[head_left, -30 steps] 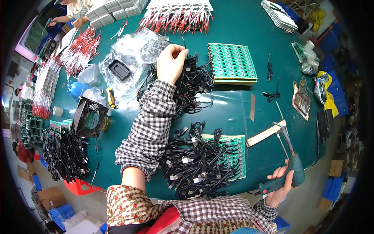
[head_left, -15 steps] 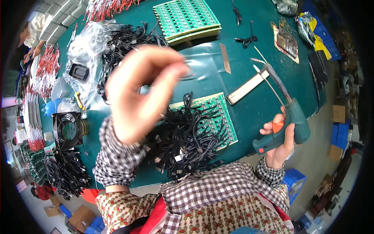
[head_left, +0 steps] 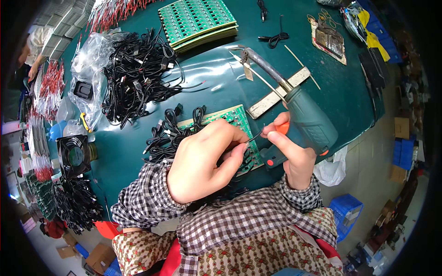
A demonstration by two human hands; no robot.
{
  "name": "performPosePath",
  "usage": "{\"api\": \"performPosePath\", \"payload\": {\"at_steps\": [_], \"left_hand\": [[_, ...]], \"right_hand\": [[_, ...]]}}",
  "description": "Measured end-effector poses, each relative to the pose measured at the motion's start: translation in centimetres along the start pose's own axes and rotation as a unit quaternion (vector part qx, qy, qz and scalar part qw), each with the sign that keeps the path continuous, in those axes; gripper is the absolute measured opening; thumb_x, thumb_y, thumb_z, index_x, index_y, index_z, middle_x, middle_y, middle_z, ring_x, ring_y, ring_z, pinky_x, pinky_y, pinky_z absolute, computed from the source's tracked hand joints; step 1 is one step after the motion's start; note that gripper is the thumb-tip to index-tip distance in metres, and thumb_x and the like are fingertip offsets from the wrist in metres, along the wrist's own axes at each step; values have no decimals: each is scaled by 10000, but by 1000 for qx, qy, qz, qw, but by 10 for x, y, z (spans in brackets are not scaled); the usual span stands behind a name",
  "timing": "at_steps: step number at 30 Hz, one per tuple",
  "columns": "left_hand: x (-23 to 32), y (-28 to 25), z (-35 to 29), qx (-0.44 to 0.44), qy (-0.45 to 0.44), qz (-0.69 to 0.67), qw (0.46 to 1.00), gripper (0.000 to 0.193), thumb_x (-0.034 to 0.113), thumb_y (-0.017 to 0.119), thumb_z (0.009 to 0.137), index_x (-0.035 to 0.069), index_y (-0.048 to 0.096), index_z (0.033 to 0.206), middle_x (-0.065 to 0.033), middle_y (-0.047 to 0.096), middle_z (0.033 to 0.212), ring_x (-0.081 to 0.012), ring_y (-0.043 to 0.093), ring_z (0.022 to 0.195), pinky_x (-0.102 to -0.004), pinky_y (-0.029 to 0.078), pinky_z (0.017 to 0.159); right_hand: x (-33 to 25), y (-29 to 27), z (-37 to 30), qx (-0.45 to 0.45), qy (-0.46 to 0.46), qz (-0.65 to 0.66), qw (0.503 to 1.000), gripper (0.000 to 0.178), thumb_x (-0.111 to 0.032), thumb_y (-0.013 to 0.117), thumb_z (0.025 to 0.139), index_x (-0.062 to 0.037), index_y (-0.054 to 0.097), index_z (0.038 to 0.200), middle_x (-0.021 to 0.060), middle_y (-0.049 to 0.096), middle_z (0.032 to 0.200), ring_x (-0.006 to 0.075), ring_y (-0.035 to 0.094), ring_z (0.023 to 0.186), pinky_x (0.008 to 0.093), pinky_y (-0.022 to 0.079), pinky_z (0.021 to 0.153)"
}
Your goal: The person solders cables onto circuit boards using a soldering iron, then lifts and moves the soldered boards by hand.
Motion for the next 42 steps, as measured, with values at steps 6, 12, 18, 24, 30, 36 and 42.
{"api": "performPosePath", "payload": {"at_steps": [6,12,18,24,30,36,42], "left_hand": [[0,3,3,-5,7,17,1000,110,36,643,802,32,579,892,-97,566,780,-236,594,621,-323,484,547],[12,2,8,38,36,120,991,124,17,657,797,24,567,881,-103,551,763,-251,592,599,-329,480,521],[31,-27,11,37,-50,314,947,83,-18,620,813,14,553,850,-127,551,732,-308,588,621,-365,463,532],[-2,-34,6,43,-59,88,993,67,0,612,834,-10,571,886,-137,586,754,-286,586,646,-331,469,602],[-9,-20,2,76,-46,14,996,92,-42,623,829,-11,587,908,-103,599,741,-149,591,606,-253,465,549],[-12,-13,3,90,-52,60,993,97,-31,641,815,-9,587,892,-96,584,724,-158,581,579,-258,458,527],[-17,-14,7,63,-91,41,993,94,24,628,808,10,549,857,-139,609,780,-297,629,659,-357,496,561]], "right_hand": [[1,2,6,6,-1,20,1000,491,103,630,770,48,477,1233,84,568,993,198,638,848,347,548,770],[-7,15,9,-9,-31,5,999,408,98,657,751,25,525,1130,72,576,957,158,608,786,282,501,720],[-19,40,21,-10,-94,-78,992,188,31,708,778,-21,587,912,18,595,732,74,551,648,220,444,594],[-6,36,24,22,-47,-19,998,161,6,718,780,-4,614,902,30,635,789,81,590,697,229,482,657],[-5,42,27,-15,-55,-16,998,193,11,707,790,5,601,950,57,641,806,109,612,738,243,494,681],[-4,41,26,-21,-53,1,998,187,14,698,798,8,593,952,61,640,813,114,617,746,246,497,689],[-1,38,27,-40,-23,-42,998,293,76,664,752,15,563,1021,74,593,915,178,633,812,316,529,754]]}}
Point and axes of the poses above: each hand's wrist, its own z-axis towards the middle knuckle, its own y-axis out of the palm, x = y × z, the point moved 4 cm from there along z, towards the middle knuckle
